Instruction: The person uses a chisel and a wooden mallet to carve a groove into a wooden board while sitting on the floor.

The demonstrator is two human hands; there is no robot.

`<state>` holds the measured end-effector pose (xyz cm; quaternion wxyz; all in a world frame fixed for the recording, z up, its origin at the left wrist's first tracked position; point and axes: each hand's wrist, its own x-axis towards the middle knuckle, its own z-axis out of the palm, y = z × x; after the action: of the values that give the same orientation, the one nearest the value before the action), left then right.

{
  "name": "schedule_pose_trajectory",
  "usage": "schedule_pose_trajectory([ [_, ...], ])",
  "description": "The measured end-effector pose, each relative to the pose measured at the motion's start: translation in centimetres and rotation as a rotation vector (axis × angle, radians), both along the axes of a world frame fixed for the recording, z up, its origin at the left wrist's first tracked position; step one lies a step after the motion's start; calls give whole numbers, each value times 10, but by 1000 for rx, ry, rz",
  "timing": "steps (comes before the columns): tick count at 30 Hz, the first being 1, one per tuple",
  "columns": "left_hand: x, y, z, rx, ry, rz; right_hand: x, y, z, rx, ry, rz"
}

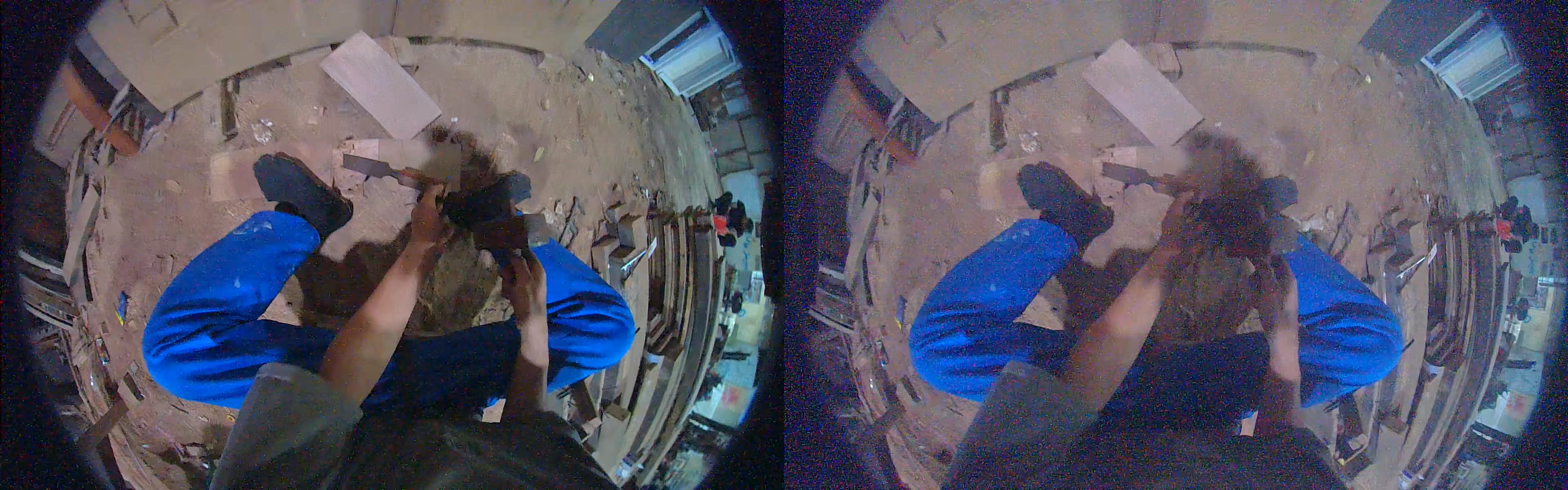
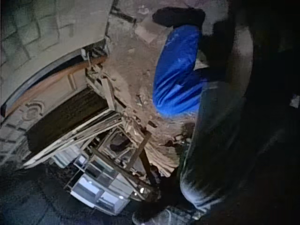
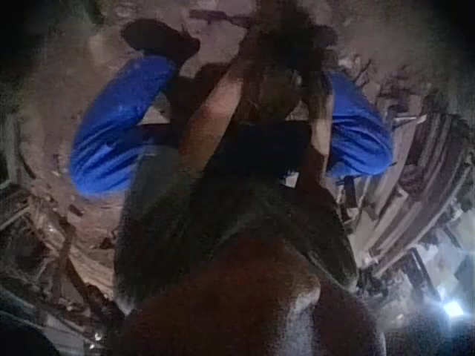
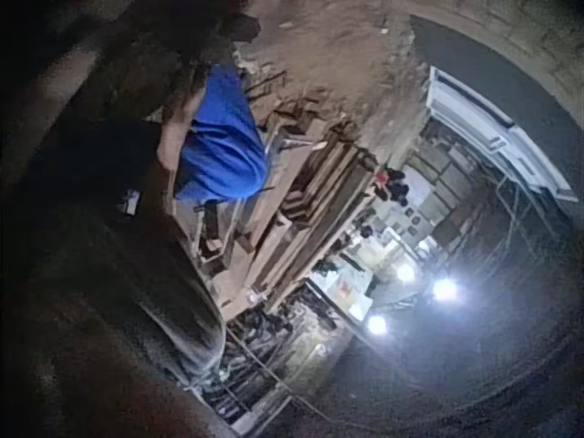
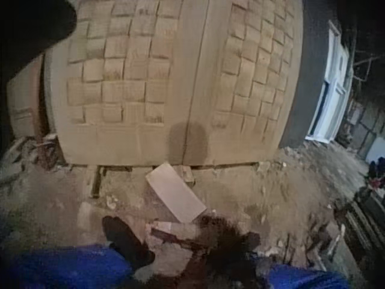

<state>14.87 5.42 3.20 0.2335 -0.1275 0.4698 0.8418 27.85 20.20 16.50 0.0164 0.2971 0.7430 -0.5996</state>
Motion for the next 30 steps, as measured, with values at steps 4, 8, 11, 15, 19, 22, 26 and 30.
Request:
schedule_pose_trajectory([
  [4, -17, 14, 4, 283, -601, 249, -13, 4, -32, 70, -122, 12],
  [8, -34, 1, -16, 334, -422, 294, -51, 2, -8, -266, -268, -196],
  [11, -30, 1, -32, 353, -252, 328, -75, -13, -15, -361, -148, -357],
  [15, -28, -6, -120, -753, 311, -110, -79, -24, -122, -100, 73, -381],
  [19, -39, 8, -27, -202, -218, 270, -67, -14, -74, -369, -255, -397],
  [22, -34, 6, -45, -140, 92, 488, -76, 5, -58, -507, -97, -499],
  [26, -32, -3, -34, 88, 203, 428, -79, 30, -35, -587, 71, -574],
  [30, -39, -9, -32, 159, -283, 231, -72, 61, -33, -1071, 310, -480],
])
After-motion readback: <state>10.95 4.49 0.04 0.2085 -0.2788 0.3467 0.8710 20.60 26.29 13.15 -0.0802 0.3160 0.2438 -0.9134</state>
